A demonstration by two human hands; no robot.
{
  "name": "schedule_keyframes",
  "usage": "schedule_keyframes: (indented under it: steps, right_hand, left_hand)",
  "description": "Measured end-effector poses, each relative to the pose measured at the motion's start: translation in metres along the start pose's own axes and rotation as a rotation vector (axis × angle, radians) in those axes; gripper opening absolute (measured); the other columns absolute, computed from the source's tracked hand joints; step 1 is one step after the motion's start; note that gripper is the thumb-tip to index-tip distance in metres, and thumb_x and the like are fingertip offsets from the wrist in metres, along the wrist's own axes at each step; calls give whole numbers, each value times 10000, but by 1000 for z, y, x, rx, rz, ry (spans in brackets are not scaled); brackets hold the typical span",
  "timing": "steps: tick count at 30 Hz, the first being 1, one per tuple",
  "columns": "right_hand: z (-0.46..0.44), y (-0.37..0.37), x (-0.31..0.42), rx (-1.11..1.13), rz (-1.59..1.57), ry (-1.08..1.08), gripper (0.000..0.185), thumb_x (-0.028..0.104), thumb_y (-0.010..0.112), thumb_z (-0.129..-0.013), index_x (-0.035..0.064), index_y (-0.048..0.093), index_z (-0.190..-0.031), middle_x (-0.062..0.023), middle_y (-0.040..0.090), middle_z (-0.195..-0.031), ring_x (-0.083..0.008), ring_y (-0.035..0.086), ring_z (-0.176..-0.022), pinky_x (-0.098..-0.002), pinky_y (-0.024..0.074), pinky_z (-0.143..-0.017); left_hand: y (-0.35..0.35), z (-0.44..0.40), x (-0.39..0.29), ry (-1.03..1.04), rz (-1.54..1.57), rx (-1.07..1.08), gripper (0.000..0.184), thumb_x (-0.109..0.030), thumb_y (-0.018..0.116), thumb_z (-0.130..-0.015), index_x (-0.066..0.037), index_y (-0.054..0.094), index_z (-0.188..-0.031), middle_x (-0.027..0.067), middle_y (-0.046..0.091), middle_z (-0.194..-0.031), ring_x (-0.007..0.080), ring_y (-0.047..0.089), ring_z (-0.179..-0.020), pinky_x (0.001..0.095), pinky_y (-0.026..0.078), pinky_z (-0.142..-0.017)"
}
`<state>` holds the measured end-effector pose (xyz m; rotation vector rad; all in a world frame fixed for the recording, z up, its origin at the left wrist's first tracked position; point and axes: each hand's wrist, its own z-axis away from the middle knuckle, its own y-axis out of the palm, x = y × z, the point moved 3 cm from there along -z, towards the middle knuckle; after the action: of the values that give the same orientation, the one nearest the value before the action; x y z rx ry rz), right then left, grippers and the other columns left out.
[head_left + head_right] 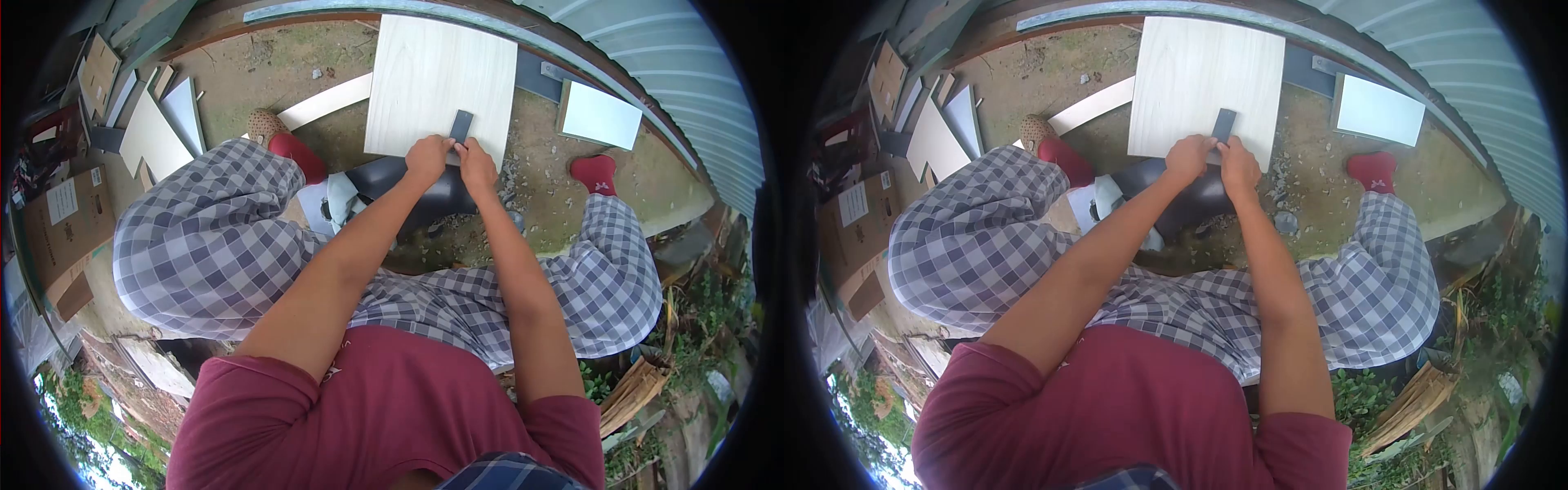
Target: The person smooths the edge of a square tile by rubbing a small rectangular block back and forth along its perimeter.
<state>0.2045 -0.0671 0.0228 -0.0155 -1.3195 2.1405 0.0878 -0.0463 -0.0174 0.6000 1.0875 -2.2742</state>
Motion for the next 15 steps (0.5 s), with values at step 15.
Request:
schedule_keyframes:
  steps: [15]
  right_hand:
    - [-183,-68,32,-49,-19,13,400,478,449,-900,138,633,-1002,-123,648,-1039,-336,592,-1010,-455,463,-819]
  left_hand:
    - [-54,-161,-99,-119,-138,-56,356,-187,662,-828,-187,580,-1175,13,676,-864,184,674,-758,338,538,-683]
